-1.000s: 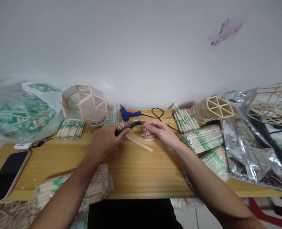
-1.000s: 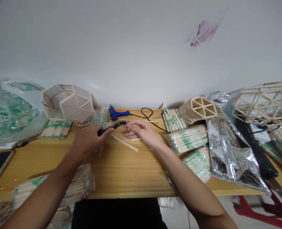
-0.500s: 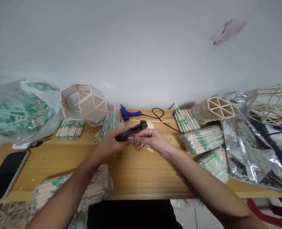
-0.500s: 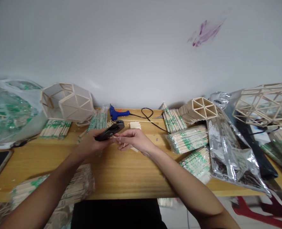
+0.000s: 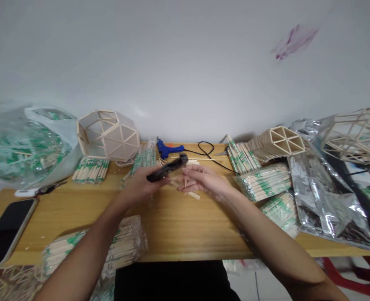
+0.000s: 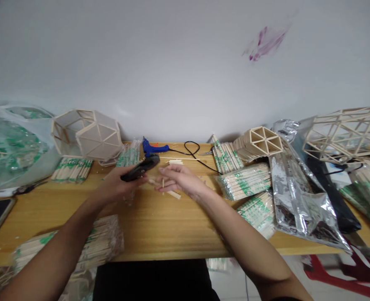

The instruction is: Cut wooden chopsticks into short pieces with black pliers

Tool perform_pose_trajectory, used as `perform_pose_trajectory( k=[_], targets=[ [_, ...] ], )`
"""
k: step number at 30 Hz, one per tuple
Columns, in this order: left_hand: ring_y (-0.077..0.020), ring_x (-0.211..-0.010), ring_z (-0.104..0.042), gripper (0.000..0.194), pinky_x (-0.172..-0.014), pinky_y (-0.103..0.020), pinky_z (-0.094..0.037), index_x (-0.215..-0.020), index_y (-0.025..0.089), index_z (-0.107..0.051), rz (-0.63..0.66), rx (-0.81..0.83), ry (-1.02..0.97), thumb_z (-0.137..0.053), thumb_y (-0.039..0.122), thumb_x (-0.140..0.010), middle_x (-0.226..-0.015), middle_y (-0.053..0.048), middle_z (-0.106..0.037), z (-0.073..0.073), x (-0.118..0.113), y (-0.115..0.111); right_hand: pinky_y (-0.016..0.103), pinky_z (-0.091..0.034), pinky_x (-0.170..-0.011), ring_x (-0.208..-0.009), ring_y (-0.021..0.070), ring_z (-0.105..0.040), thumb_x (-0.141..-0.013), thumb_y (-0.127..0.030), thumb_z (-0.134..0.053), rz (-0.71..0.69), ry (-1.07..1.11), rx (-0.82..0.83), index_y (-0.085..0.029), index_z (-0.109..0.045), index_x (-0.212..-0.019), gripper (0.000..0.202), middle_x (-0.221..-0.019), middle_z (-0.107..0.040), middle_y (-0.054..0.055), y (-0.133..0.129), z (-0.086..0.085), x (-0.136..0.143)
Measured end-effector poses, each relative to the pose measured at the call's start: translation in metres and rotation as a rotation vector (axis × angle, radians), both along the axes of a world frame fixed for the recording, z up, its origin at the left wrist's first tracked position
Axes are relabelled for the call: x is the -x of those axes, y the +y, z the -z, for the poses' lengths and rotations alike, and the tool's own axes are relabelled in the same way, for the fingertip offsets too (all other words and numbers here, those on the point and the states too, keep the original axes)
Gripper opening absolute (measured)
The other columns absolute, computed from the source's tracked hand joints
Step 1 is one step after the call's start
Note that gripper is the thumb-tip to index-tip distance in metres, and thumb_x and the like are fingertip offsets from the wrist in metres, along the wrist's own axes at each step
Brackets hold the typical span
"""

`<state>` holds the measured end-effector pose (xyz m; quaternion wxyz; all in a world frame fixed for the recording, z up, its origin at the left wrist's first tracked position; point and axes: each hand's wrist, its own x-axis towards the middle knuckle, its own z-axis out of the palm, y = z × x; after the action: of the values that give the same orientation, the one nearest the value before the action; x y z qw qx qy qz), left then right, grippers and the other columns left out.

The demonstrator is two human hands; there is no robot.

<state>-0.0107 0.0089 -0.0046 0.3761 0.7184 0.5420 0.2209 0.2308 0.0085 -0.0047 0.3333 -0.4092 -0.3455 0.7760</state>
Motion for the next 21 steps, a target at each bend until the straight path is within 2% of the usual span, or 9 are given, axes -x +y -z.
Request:
perform_pose_trajectory(
  k=[3,4,6,8,10,13,17,21],
  targets=[
    [-0.0201,-0.071,-0.060,0.042,-0.063,-0.029,-0.039,-0.095,0.019,-0.074,-0.225,-0.162,0.201,-0.059,0.057,-0.088,-0.075,-0.002,-0.069,-0.001,0.007,0.008,0.031,-0.062,-0.095,-0.099,0.0225,-0.079,-0.061,-0.021,-0.096,0.214,0.054,-0.100,-0.017,-0.072,-0.084,0.033,-0.098,-0.081,0.007,0.010,-0.001,-0.014],
    [-0.0215,-0.072,-0.061,0.040,-0.064,-0.030,-0.039,-0.094,0.018,-0.073,-0.258,-0.194,0.302,-0.057,0.055,-0.089,-0.076,-0.004,-0.069,-0.001,0.008,0.011,0.030,-0.059,-0.102,-0.108,0.0224,-0.077,-0.060,-0.017,-0.096,0.273,0.044,-0.139,-0.018,-0.073,-0.083,0.032,-0.103,-0.081,0.008,0.014,-0.001,-0.018],
    [-0.0242,-0.074,-0.063,0.036,-0.064,-0.032,-0.036,-0.090,0.018,-0.071,-0.300,-0.209,0.478,-0.055,0.051,-0.090,-0.076,-0.007,-0.070,0.001,0.010,0.015,0.030,-0.055,-0.108,-0.117,0.0223,-0.073,-0.061,-0.017,-0.095,0.370,-0.006,-0.192,-0.018,-0.074,-0.081,0.029,-0.112,-0.079,0.008,0.021,0.001,-0.026],
    [-0.0256,-0.076,-0.064,0.034,-0.063,-0.032,-0.034,-0.088,0.019,-0.070,-0.307,-0.194,0.577,-0.053,0.049,-0.091,-0.077,-0.008,-0.070,0.003,0.010,0.016,0.033,-0.055,-0.108,-0.117,0.0229,-0.072,-0.061,-0.021,-0.096,0.399,-0.051,-0.213,-0.018,-0.076,-0.081,0.029,-0.112,-0.079,0.009,0.025,0.004,-0.032],
    [-0.0261,-0.078,-0.066,0.034,-0.063,-0.032,-0.034,-0.088,0.020,-0.069,-0.300,-0.184,0.598,-0.052,0.049,-0.092,-0.080,-0.009,-0.071,0.004,0.008,0.015,0.037,-0.058,-0.104,-0.108,0.0234,-0.075,-0.061,-0.027,-0.097,0.406,-0.105,-0.255,-0.019,-0.076,-0.083,0.030,-0.104,-0.080,0.008,0.028,0.007,-0.035],
    [-0.0259,-0.079,-0.067,0.035,-0.064,-0.032,-0.035,-0.090,0.020,-0.069,-0.289,-0.179,0.576,-0.051,0.049,-0.092,-0.082,-0.009,-0.073,0.004,0.005,0.013,0.041,-0.060,-0.095,-0.093,0.0224,-0.075,-0.068,-0.033,-0.091,0.399,-0.289,-0.456,-0.020,-0.077,-0.087,0.026,-0.093,-0.080,0.005,0.031,0.012,-0.037],
    [-0.0258,-0.079,-0.068,0.036,-0.062,-0.032,-0.035,-0.094,0.021,-0.072,-0.280,-0.143,0.562,-0.051,0.050,-0.093,-0.084,-0.009,-0.074,0.005,-0.001,0.012,0.038,-0.058,-0.084,-0.085,0.0223,-0.073,-0.082,-0.026,-0.077,0.327,-0.614,-0.772,-0.018,-0.079,-0.096,0.016,-0.092,-0.079,0.008,0.031,0.018,-0.036],
    [-0.0283,-0.081,-0.070,0.036,-0.063,-0.032,-0.038,-0.098,0.022,-0.073,-0.258,-0.103,0.606,-0.050,0.048,-0.094,-0.089,-0.011,-0.077,0.008,-0.005,0.011,0.036,-0.055,-0.082,-0.088,0.0233,-0.072,-0.091,-0.019,-0.067,0.175,-0.896,-0.983,-0.018,-0.078,-0.096,0.012,-0.096,-0.080,0.010,0.029,0.021,-0.037]
  ],
)
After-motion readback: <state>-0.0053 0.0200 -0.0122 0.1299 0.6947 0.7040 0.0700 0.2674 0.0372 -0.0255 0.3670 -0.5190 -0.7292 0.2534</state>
